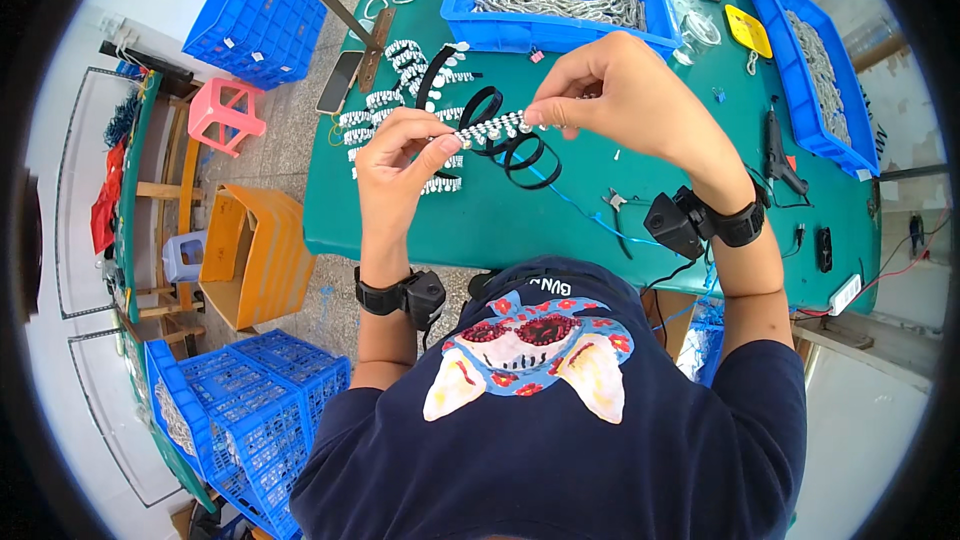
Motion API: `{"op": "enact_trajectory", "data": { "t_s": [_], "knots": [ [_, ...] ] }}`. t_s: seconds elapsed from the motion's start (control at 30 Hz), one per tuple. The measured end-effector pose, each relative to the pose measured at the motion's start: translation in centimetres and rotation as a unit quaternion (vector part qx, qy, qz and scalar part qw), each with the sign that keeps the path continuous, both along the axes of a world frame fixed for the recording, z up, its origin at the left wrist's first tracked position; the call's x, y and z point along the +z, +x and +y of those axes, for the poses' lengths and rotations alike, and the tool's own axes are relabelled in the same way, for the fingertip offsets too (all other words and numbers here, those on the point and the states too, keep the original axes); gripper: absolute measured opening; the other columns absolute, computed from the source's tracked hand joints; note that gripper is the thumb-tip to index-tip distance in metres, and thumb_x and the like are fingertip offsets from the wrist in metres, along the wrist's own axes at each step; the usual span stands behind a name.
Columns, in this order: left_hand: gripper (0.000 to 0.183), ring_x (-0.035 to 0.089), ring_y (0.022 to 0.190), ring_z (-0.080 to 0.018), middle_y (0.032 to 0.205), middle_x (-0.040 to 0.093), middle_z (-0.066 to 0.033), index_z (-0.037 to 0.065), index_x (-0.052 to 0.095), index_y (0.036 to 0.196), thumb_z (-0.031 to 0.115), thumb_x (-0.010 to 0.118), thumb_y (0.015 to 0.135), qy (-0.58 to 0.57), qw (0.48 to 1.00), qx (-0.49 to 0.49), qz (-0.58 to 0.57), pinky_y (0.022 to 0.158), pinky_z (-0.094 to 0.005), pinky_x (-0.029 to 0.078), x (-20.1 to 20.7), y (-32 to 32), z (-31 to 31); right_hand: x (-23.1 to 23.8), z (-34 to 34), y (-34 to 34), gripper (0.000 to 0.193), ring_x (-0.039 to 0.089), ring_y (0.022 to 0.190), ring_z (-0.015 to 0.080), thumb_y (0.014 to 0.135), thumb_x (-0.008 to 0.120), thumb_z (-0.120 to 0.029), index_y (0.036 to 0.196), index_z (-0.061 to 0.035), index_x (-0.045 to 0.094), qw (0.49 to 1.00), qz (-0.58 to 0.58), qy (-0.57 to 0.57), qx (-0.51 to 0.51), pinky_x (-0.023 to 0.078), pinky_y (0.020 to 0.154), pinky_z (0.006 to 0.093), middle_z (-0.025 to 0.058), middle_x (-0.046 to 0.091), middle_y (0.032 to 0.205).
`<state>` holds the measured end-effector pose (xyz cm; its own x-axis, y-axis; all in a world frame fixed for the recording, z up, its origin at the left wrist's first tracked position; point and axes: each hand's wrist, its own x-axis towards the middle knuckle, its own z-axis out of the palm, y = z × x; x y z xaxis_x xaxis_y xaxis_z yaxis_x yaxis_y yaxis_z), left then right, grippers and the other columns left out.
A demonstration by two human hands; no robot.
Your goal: Attaching decorative beads or studs to black straps using hands and pliers, and preparing to use a hot glue gun.
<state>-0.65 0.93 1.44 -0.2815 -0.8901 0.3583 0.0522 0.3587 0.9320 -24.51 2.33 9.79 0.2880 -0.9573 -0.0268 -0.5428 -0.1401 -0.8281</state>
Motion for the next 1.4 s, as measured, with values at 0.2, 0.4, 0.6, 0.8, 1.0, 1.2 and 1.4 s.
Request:
{"op": "enact_trajectory", "data": {
  "t_s": [0.2,0.4,0.6,0.8,1.0,1.2,1.4],
  "knots": [
    [0.011,0.058,0.078,-0.0111,0.087,0.059,-0.0054,-0.001,0.068,0.085,0.003,0.074,0.076,0.027,0.997,-0.034,0.065,0.065,-0.0233,0.047,-0.1,0.3,0.1,-0.2,-0.1,0.3,0.014,0.057,0.056,0.0070,0.079,0.073,-0.015,0.079,-0.0011,0.071,0.999,-0.029,-0.037,-0.004,0.042,0.050,0.0217,0.0026,0.063,0.062],
    [0.010,0.057,0.077,-0.0111,0.087,0.058,-0.0055,-0.001,0.068,0.085,-0.001,0.073,0.076,0.014,0.996,-0.046,0.077,0.065,-0.0233,0.046,0.0,0.4,0.2,-0.1,-0.1,0.4,0.015,0.056,0.055,0.0066,0.078,0.074,-0.016,0.078,-0.0017,0.070,0.999,-0.022,-0.035,0.001,0.041,0.049,0.0215,0.0023,0.062,0.061],
    [0.010,0.055,0.075,-0.0110,0.086,0.058,-0.0055,-0.002,0.067,0.084,-0.001,0.072,0.075,-0.002,0.995,-0.062,0.083,0.066,-0.0233,0.044,-0.1,0.6,0.2,0.0,-0.2,0.5,0.016,0.056,0.055,0.0067,0.078,0.074,-0.017,0.078,-0.0017,0.071,0.999,-0.023,-0.030,0.006,0.042,0.050,0.0213,0.0025,0.063,0.062],
    [0.011,0.053,0.074,-0.0107,0.085,0.058,-0.0052,-0.002,0.067,0.083,0.000,0.073,0.075,-0.003,0.995,-0.066,0.081,0.065,-0.0234,0.043,-0.1,0.6,0.2,0.0,-0.4,0.5,0.017,0.057,0.056,0.0073,0.078,0.074,-0.017,0.078,-0.0010,0.070,0.999,-0.025,-0.023,0.019,0.043,0.051,0.0210,0.0038,0.064,0.064],
    [0.013,0.052,0.075,-0.0110,0.086,0.058,-0.0052,-0.001,0.066,0.082,0.001,0.075,0.072,0.008,0.991,-0.086,0.102,0.067,-0.0243,0.043,-0.6,0.6,0.1,-0.7,-0.7,0.7,0.017,0.058,0.057,0.0069,0.078,0.075,-0.018,0.082,-0.0018,0.071,0.997,-0.061,-0.012,0.041,0.043,0.051,0.0204,0.0039,0.065,0.065],
    [0.014,0.050,0.072,-0.0088,0.086,0.057,-0.0032,0.002,0.066,0.086,0.003,0.074,0.074,-0.068,0.983,-0.105,0.133,0.064,-0.0224,0.040,-1.5,0.2,-0.7,-1.5,-1.3,0.7,0.016,0.057,0.056,0.0061,0.080,0.073,-0.018,0.088,-0.0044,0.070,0.989,-0.103,0.044,0.098,0.041,0.050,0.0197,0.0023,0.063,0.064],
    [0.011,0.046,0.064,-0.0035,0.084,0.059,0.0003,0.001,0.066,0.094,0.006,0.064,0.086,0.049,0.991,-0.065,-0.107,0.059,-0.0193,0.037,0.0,-0.4,-0.1,-3.5,-1.6,1.1,0.011,0.054,0.054,0.0072,0.082,0.070,-0.013,0.086,-0.0033,0.067,0.992,-0.066,-0.009,0.106,0.041,0.051,0.0224,0.0025,0.060,0.061]
  ]
}}
